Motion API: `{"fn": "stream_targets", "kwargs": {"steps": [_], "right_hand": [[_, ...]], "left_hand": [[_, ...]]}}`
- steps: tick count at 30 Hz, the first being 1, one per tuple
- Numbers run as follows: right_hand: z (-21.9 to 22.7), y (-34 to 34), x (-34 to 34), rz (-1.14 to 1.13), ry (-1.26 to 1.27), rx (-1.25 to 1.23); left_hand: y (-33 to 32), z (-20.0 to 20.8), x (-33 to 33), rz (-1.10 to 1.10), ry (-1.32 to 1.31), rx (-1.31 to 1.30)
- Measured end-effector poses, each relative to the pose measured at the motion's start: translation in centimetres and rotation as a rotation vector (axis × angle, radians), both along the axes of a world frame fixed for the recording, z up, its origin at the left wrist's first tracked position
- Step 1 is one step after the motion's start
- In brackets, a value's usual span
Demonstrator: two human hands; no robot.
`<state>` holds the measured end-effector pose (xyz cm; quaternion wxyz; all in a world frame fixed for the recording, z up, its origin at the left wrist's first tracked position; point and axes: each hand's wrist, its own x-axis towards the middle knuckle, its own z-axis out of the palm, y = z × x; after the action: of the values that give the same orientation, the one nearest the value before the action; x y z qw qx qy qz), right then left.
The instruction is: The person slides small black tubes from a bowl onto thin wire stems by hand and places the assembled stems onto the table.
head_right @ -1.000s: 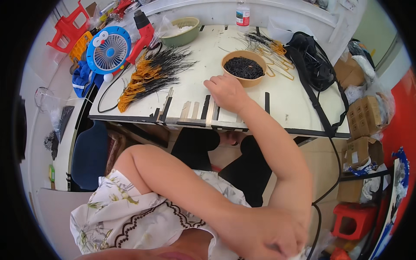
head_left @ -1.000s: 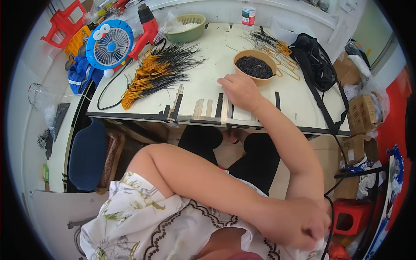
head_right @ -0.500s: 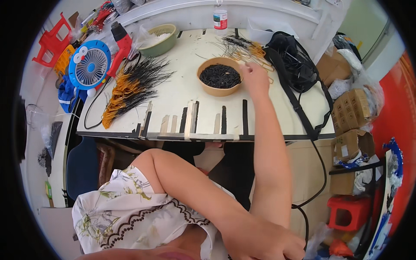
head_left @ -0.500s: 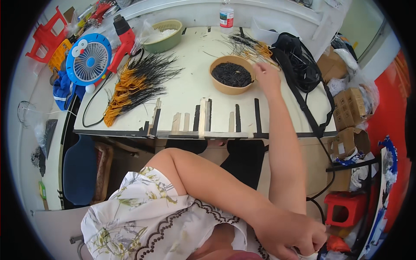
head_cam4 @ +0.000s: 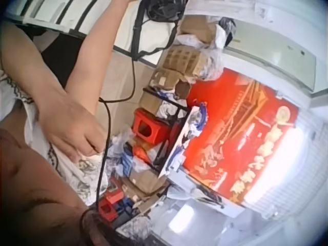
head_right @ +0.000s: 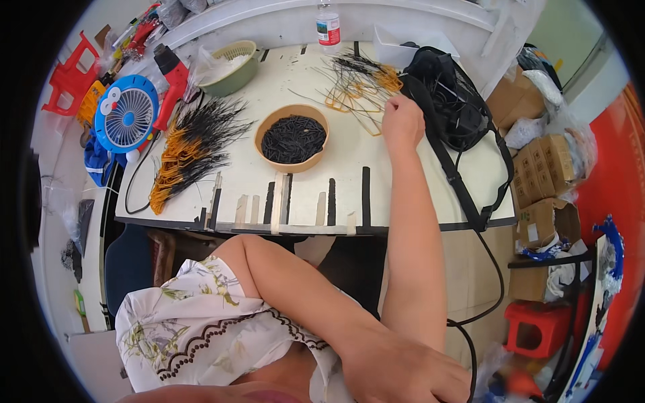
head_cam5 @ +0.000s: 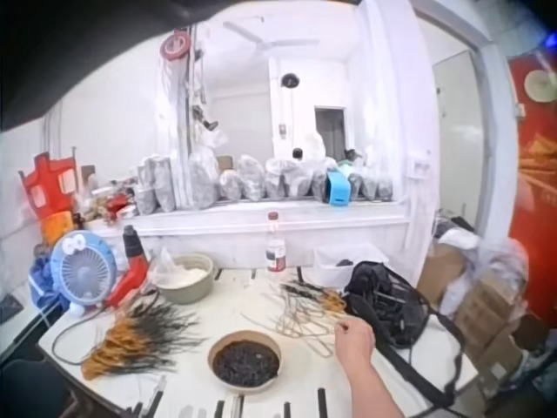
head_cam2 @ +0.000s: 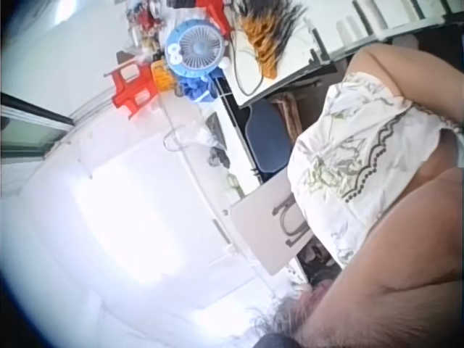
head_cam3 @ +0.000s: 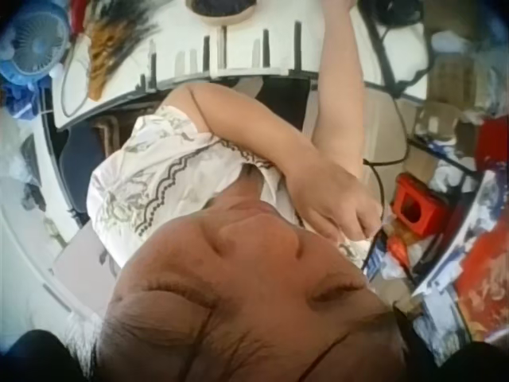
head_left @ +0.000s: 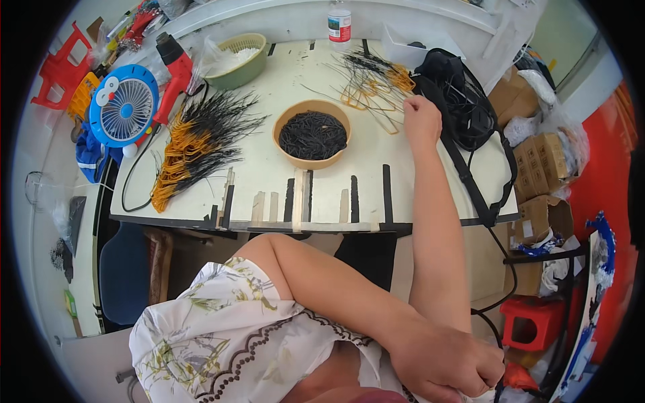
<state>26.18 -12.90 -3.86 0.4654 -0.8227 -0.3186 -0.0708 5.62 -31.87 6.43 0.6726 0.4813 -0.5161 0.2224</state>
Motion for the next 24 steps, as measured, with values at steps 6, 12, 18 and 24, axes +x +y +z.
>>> {"fn": "stream_targets", "kwargs": {"steps": [6,12,18,24], "right_hand": [[0.4,1.6,0.8,0.138,-0.003,-0.166],[2.0,-1.1,2.8,-0.089,-0.136,-0.672],[1.8,-1.3,2.8,-0.011,-0.126,-0.720],[0.2,-1.8,3.0,0.062,-0.109,-0.616]], "left_hand": [[3.0,0.8,0.7,0.011,0.039,0.364],[2.6,1.2,2.1,0.133,-0.083,0.332],[0.7,0.7,4.1,-0.465,0.679,0.566],[2.4,3.1,4.9,-0.530,1.012,0.723]]}}
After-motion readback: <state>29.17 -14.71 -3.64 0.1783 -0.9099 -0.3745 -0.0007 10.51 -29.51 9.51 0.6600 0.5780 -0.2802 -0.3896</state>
